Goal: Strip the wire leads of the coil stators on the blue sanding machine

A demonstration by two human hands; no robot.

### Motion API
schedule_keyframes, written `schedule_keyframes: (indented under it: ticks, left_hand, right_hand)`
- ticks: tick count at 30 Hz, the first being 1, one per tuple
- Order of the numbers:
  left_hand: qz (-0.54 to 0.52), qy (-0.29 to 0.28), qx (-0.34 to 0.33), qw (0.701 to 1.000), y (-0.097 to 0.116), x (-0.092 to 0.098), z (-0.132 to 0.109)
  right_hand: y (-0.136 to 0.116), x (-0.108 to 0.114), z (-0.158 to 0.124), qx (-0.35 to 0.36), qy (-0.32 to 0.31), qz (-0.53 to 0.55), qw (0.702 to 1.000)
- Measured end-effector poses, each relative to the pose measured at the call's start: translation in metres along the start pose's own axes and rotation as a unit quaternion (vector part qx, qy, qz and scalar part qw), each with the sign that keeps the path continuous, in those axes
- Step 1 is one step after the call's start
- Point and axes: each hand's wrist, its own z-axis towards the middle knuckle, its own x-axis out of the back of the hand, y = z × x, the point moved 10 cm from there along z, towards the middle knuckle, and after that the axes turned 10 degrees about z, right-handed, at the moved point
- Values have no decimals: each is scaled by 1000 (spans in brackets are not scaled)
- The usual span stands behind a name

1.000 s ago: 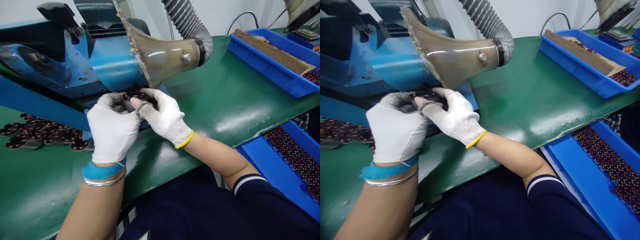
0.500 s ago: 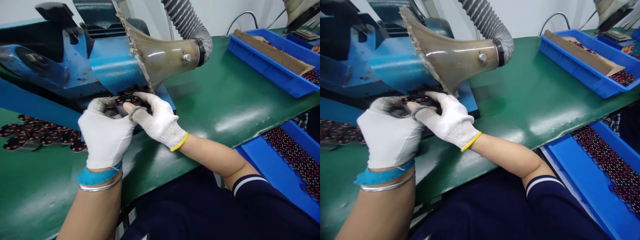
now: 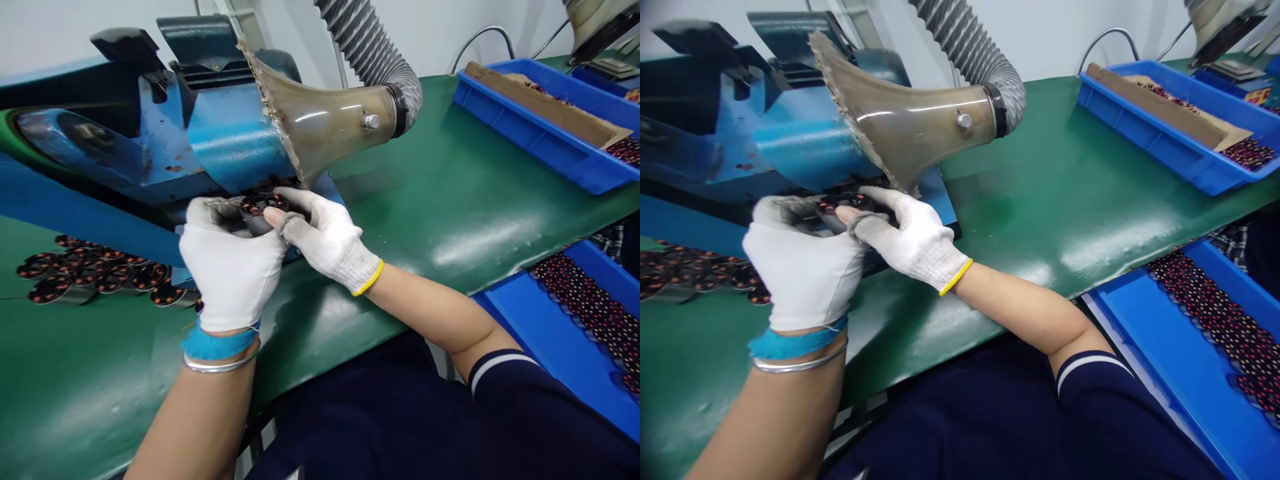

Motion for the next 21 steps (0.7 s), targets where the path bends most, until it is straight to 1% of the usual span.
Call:
schedule_keyframes:
  ticks: [2,4,5,7,10,12,13,14,15,16,18,19,20,21]
  left_hand:
    - [-22,-8,-21,999,-1,2,-11]
    - [-59,-6,-51,997,-3,7,-25]
    - [-81,-6,-64,995,-5,9,-32]
    - [-118,-15,-74,990,-11,13,-44]
    - [-133,-42,-47,989,-27,23,-59]
    - [-124,-54,-8,991,-43,38,-68]
    - [-115,-53,15,992,-54,49,-71]
    - [-102,-45,42,993,-68,63,-73]
    - [-82,-26,71,994,-86,82,-75]
    - [-55,-3,104,993,-106,103,-75]
    - [22,52,175,983,-154,152,-72]
    - [68,58,210,974,-179,174,-69]
    - [120,66,227,964,-200,197,-64]
    - [167,52,216,961,-216,215,-54]
  right_hand:
    - [-2,2,-10,40,-4,-21,999]
    - [-5,2,-23,94,-24,-62,993]
    - [-7,4,-29,134,-23,-81,987]
    - [-7,-1,-38,199,-60,-107,972]
    - [-8,-11,-47,289,-118,-89,946]
    - [-12,-16,-53,331,-135,-68,931]
    - [-14,-17,-57,347,-137,-62,926]
    - [-19,-15,-60,363,-119,-56,922]
    - [-22,-15,-63,374,-110,-55,919]
    - [-26,-13,-66,382,-95,-52,918]
    - [-29,-12,-68,378,-68,-53,922]
    - [-29,-12,-69,373,-60,-54,924]
    - [-29,-13,-69,366,-54,-56,927]
    - [-29,-15,-70,363,-52,-59,929]
